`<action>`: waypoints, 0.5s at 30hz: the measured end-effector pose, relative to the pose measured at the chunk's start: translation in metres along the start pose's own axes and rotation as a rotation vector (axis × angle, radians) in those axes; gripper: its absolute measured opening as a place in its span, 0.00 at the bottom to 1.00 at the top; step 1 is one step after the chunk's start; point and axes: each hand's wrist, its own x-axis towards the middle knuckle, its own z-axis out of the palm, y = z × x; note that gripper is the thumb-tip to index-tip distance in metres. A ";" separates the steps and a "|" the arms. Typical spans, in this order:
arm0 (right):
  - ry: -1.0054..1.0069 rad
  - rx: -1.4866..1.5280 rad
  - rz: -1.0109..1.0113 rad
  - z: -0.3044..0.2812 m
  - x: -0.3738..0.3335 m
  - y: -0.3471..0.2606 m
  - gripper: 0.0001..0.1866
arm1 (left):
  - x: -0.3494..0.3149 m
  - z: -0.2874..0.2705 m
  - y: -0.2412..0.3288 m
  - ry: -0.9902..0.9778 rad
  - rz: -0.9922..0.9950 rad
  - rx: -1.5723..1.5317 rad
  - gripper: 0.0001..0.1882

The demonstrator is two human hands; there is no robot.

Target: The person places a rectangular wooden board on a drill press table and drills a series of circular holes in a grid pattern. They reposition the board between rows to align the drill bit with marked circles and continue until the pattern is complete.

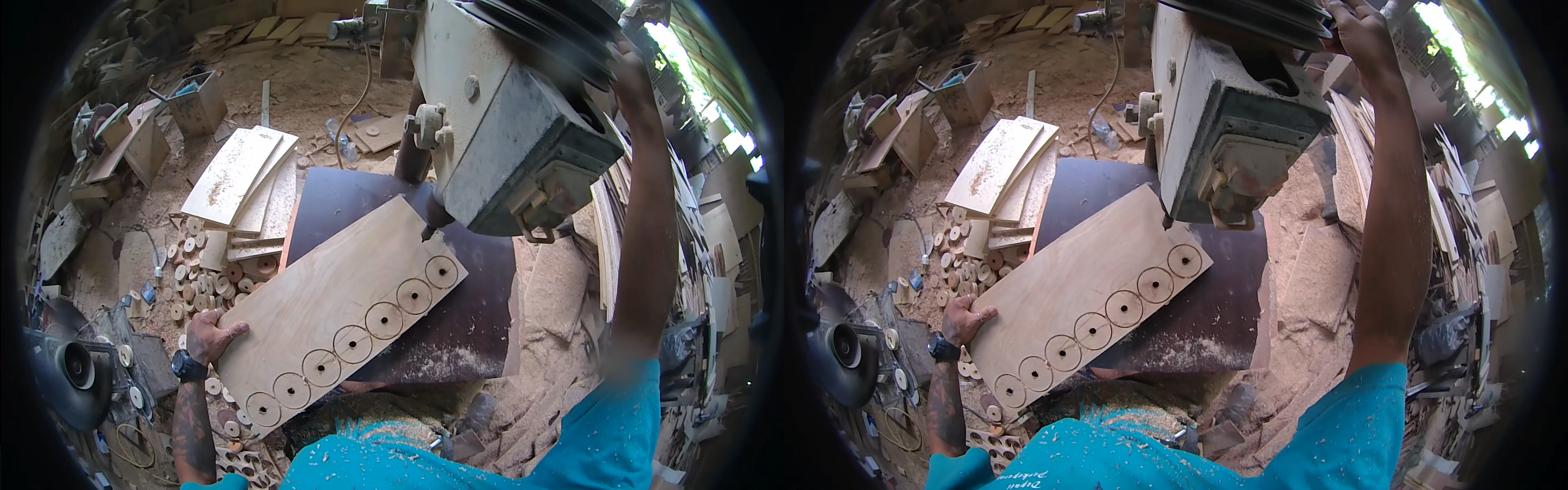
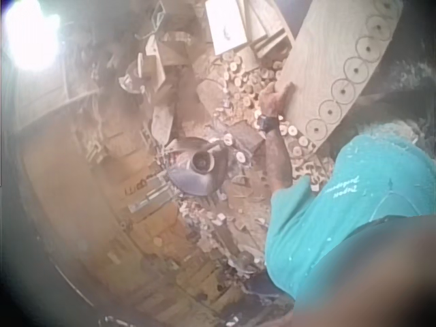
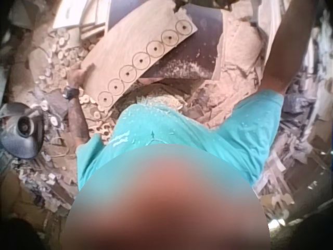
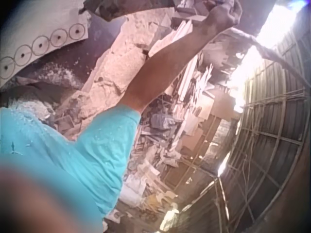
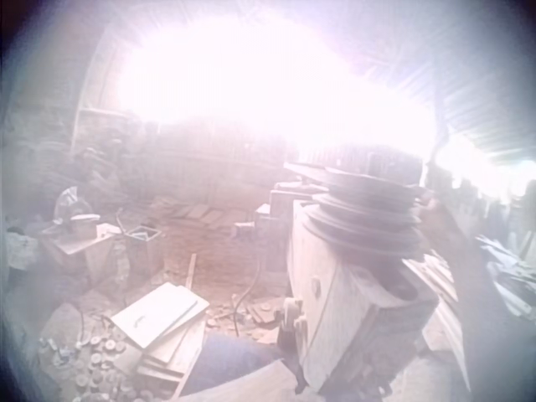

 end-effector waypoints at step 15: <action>0.183 -0.055 0.051 0.044 -0.045 -0.056 0.31 | 0.007 0.005 -0.011 0.026 -0.004 0.023 0.33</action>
